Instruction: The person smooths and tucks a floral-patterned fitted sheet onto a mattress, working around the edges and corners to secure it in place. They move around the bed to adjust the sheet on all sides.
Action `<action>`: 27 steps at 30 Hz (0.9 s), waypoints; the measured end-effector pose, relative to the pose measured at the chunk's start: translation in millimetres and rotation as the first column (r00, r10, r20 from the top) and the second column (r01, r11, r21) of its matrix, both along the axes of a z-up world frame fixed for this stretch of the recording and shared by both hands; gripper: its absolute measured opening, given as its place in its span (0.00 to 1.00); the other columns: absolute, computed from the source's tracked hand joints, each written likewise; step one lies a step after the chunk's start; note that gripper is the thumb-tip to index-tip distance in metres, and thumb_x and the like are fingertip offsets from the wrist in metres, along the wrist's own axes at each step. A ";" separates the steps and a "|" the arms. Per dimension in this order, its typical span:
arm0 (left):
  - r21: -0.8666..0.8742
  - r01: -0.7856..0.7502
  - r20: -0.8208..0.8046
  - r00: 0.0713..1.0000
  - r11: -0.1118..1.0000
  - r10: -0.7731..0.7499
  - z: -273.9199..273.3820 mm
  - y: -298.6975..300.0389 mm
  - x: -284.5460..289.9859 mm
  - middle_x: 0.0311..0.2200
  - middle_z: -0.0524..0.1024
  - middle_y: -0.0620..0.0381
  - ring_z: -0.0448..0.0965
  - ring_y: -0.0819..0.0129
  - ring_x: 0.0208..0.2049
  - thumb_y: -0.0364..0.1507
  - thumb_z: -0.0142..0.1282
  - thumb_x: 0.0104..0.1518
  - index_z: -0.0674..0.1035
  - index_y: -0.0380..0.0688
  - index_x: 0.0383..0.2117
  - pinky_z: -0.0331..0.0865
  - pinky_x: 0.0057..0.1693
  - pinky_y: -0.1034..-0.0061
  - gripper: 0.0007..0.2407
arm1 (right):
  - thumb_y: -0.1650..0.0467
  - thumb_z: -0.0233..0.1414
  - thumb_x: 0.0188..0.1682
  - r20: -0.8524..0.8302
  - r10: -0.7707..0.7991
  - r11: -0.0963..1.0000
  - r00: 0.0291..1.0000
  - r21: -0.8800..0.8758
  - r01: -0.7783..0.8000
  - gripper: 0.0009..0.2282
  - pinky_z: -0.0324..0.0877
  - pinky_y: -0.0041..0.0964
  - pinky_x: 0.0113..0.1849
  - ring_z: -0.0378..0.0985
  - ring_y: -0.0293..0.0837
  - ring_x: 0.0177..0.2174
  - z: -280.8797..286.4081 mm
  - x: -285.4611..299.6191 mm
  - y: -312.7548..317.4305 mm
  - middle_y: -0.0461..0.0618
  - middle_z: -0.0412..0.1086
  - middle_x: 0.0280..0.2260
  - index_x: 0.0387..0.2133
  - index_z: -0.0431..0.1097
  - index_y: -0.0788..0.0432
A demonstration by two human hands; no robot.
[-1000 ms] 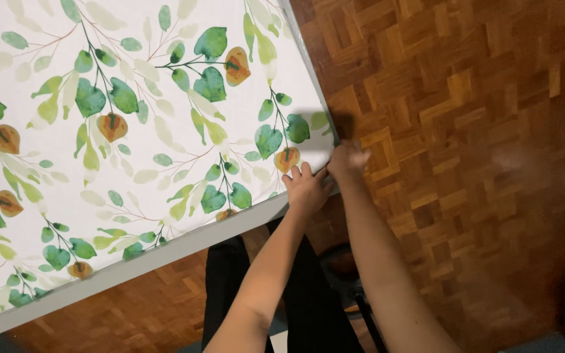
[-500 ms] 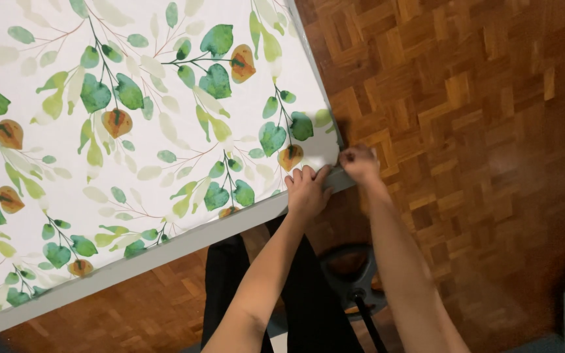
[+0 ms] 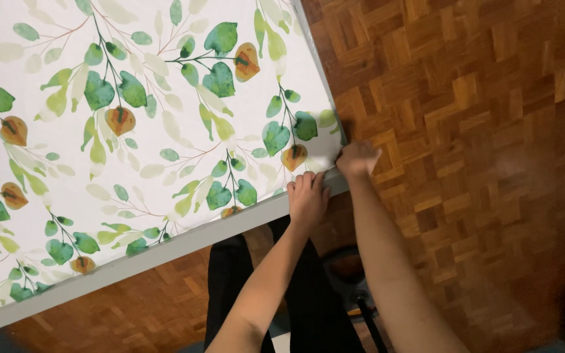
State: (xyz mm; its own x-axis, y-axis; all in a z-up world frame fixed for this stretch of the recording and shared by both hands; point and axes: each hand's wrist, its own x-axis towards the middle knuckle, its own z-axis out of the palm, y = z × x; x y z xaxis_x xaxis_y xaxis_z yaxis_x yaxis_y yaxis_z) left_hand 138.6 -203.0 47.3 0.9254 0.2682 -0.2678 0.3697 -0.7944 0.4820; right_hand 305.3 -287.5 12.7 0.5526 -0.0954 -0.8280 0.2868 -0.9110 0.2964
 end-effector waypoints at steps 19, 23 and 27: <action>-0.107 -0.055 0.183 0.980 0.993 0.074 20.8 59.5 -38.1 0.38 0.77 0.57 0.77 0.58 0.41 0.33 0.59 0.55 0.82 0.49 0.42 0.69 0.48 0.64 0.10 | 0.68 0.48 0.49 0.743 0.062 0.586 0.666 0.513 -0.627 0.07 0.63 0.50 0.43 0.71 0.52 0.39 4.8 -113.2 -16.2 0.49 0.69 0.36 0.37 0.72 0.48; 0.020 -0.107 0.096 0.990 0.994 0.105 8.0 95.9 -82.2 0.37 0.78 0.59 0.77 0.61 0.41 0.35 0.56 0.58 0.84 0.51 0.37 0.69 0.47 0.66 0.08 | 0.71 0.47 0.46 0.376 0.216 0.595 0.901 0.681 -0.427 0.17 0.61 0.64 0.49 0.67 0.51 0.53 46.4 -143.1 23.6 0.41 0.68 0.53 0.48 0.71 0.44; -0.009 -0.116 0.021 0.993 0.993 0.116 9.2 110.9 -104.8 0.38 0.78 0.60 0.78 0.61 0.41 0.38 0.59 0.56 0.85 0.55 0.38 0.70 0.51 0.66 0.09 | 0.70 0.47 0.42 0.319 0.295 0.663 0.901 0.611 -0.433 0.17 0.59 0.69 0.48 0.67 0.53 0.52 49.7 -151.5 37.9 0.40 0.66 0.53 0.45 0.71 0.40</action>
